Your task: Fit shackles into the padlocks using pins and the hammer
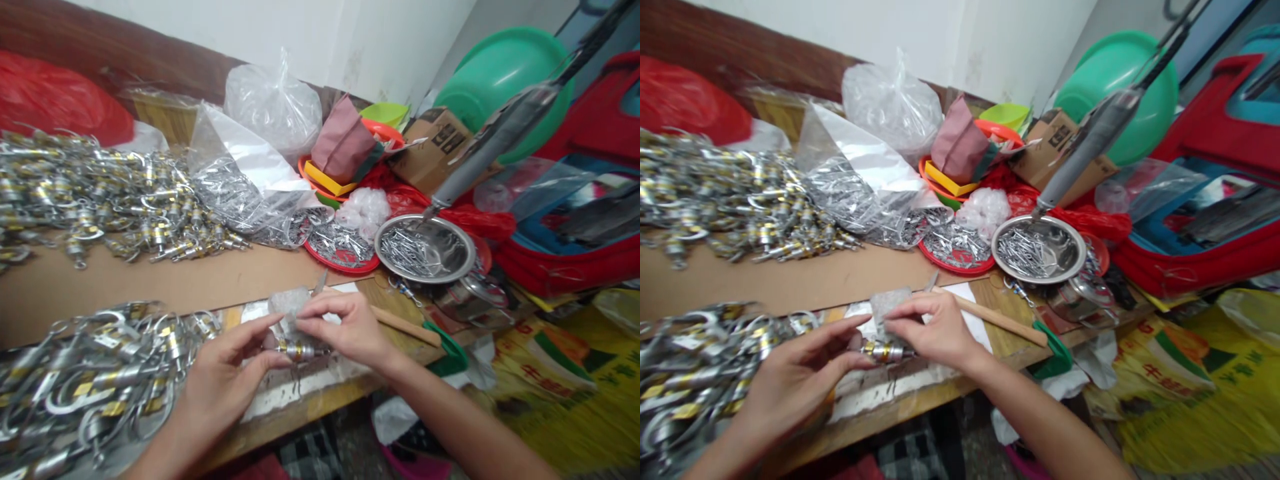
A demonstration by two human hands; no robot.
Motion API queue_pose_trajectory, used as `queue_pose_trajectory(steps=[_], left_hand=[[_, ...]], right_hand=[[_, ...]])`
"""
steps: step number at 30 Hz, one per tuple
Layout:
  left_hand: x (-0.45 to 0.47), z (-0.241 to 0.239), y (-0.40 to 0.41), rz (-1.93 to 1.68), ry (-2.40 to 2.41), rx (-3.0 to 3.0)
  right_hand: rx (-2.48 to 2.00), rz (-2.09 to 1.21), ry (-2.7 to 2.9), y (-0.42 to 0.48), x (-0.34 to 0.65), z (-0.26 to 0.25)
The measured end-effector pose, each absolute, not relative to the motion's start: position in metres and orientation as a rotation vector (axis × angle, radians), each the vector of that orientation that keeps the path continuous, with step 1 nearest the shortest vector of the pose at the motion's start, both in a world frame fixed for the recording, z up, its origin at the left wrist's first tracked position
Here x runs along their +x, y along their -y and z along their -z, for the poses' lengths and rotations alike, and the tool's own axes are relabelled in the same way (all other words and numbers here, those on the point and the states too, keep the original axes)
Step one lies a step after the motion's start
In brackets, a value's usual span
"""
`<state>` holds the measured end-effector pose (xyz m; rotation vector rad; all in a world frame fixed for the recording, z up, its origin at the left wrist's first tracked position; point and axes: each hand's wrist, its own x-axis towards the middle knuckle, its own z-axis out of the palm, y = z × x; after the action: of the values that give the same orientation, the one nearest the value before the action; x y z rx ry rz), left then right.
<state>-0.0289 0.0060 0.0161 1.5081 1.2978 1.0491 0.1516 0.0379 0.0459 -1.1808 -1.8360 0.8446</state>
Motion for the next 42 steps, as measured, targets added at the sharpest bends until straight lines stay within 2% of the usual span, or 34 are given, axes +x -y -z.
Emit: queue_pose_trajectory(steps=[5,11,13,18,22,29,33,39,42], left_hand=[[-0.027,-0.025,-0.005,-1.115,-1.283,1.655],[-0.027,-0.034,-0.002,-1.113,-1.177,1.662],[-0.028,-0.034,-0.001,-1.1,-1.205,1.573],[-0.029,-0.042,-0.001,-1.023,-1.255,1.469],[-0.029,-0.05,0.0,-0.964,-1.305,1.634],[-0.033,-0.049,-0.002,-0.981,-1.266,1.674],[-0.032,-0.042,0.0,-0.868,-1.27,1.403],[-0.024,-0.029,0.004,-0.902,-1.208,1.067],[-0.025,-0.03,-0.001,-0.847,-1.132,1.028]], right_hand=[[-0.983,-1.078,1.624,-0.011,0.136,-0.036],[-0.84,-1.042,1.613,-0.011,0.14,-0.033],[-0.814,-0.866,1.721,-0.005,0.142,-0.034],[-0.644,-0.137,2.093,0.003,0.153,-0.034],[-0.52,0.042,2.249,0.0,0.16,-0.04],[-0.566,0.012,2.21,-0.004,0.158,-0.039],[-0.752,-0.179,2.079,0.003,0.151,-0.032],[-0.928,-0.487,2.024,0.003,0.148,-0.042],[-1.184,-0.461,2.16,-0.034,0.17,-0.049]])
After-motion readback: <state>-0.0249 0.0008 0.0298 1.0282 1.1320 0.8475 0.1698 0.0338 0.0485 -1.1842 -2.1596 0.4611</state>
